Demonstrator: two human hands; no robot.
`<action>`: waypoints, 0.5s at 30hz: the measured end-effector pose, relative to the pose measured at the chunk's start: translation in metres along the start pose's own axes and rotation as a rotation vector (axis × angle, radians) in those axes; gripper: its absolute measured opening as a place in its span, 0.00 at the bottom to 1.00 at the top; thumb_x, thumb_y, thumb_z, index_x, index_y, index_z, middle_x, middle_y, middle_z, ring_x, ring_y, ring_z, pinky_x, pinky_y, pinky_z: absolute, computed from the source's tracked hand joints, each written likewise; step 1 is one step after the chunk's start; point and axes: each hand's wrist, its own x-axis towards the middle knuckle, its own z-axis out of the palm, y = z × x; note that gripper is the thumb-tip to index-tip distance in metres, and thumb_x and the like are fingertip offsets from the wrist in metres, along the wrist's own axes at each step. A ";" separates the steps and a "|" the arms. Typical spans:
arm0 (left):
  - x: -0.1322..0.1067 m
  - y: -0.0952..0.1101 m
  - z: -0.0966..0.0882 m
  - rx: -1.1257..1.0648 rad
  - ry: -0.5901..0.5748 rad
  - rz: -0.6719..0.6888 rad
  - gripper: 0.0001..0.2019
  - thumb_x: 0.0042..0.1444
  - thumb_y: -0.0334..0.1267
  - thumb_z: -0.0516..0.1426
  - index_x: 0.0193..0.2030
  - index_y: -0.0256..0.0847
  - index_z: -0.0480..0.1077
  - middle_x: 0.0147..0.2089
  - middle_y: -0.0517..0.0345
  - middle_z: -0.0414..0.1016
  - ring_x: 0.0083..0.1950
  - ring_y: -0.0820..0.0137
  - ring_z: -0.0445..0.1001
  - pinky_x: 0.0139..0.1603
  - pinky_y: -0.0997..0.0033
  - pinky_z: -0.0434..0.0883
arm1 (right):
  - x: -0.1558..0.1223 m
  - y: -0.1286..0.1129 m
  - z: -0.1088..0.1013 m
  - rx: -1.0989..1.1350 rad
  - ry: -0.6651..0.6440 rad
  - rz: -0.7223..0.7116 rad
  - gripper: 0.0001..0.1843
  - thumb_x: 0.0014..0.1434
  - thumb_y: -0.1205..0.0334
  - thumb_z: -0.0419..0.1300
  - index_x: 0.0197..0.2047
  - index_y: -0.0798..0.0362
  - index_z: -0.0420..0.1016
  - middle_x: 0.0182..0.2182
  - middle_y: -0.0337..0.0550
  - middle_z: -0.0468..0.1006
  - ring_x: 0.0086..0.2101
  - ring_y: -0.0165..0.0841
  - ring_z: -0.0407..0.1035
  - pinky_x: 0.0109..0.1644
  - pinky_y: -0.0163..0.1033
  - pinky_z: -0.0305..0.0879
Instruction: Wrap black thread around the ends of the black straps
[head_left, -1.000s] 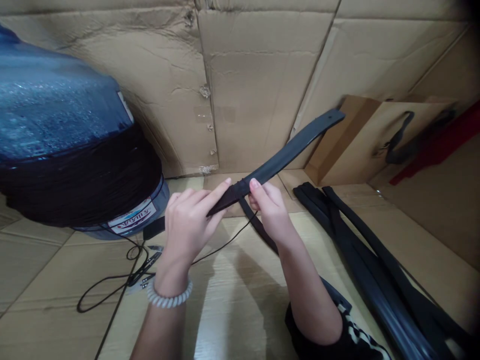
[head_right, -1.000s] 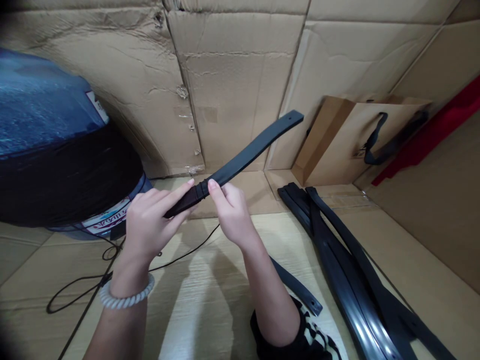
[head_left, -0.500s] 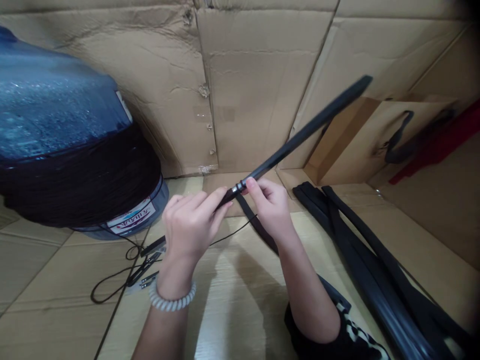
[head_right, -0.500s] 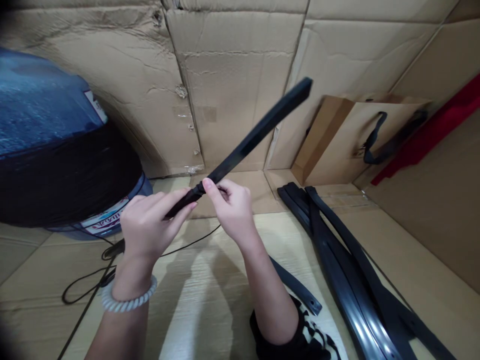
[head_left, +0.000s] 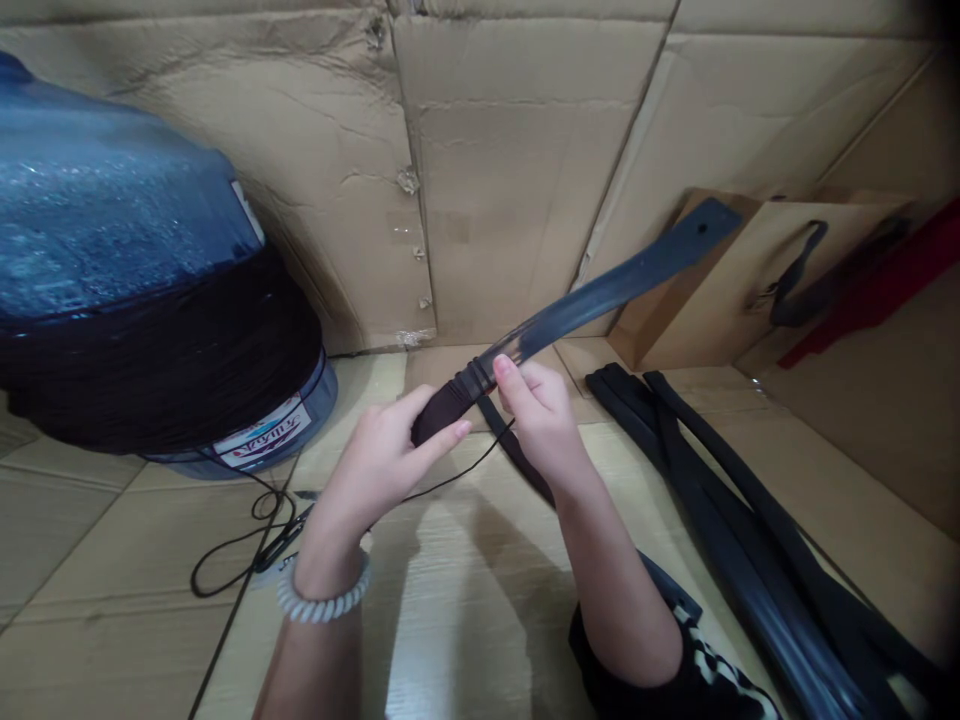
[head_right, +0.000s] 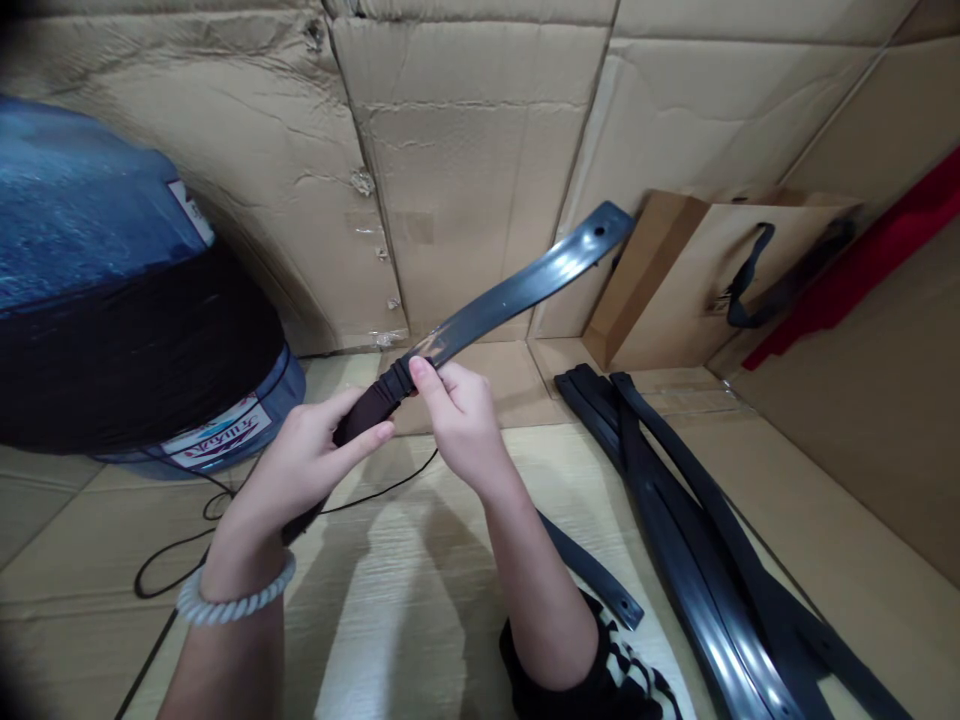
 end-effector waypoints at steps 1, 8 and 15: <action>0.000 0.001 0.000 -0.049 -0.023 -0.004 0.19 0.60 0.54 0.53 0.37 0.38 0.70 0.24 0.64 0.67 0.24 0.76 0.63 0.24 0.77 0.58 | 0.000 0.000 0.000 0.021 0.005 -0.007 0.26 0.64 0.44 0.52 0.24 0.56 0.65 0.19 0.35 0.56 0.21 0.24 0.47 0.26 0.32 0.49; 0.002 0.002 0.010 0.292 0.415 0.228 0.10 0.58 0.44 0.58 0.38 0.38 0.73 0.25 0.64 0.71 0.24 0.76 0.67 0.27 0.75 0.60 | 0.001 0.001 -0.002 -0.019 0.073 0.072 0.28 0.63 0.41 0.51 0.24 0.57 0.69 0.17 0.34 0.53 0.21 0.23 0.48 0.25 0.33 0.44; 0.001 -0.004 0.012 0.631 0.538 0.333 0.14 0.56 0.35 0.61 0.49 0.48 0.74 0.39 0.66 0.79 0.33 0.71 0.74 0.31 0.68 0.59 | 0.004 0.006 -0.002 0.020 0.096 0.208 0.32 0.57 0.34 0.53 0.23 0.57 0.66 0.17 0.34 0.53 0.21 0.23 0.47 0.24 0.33 0.43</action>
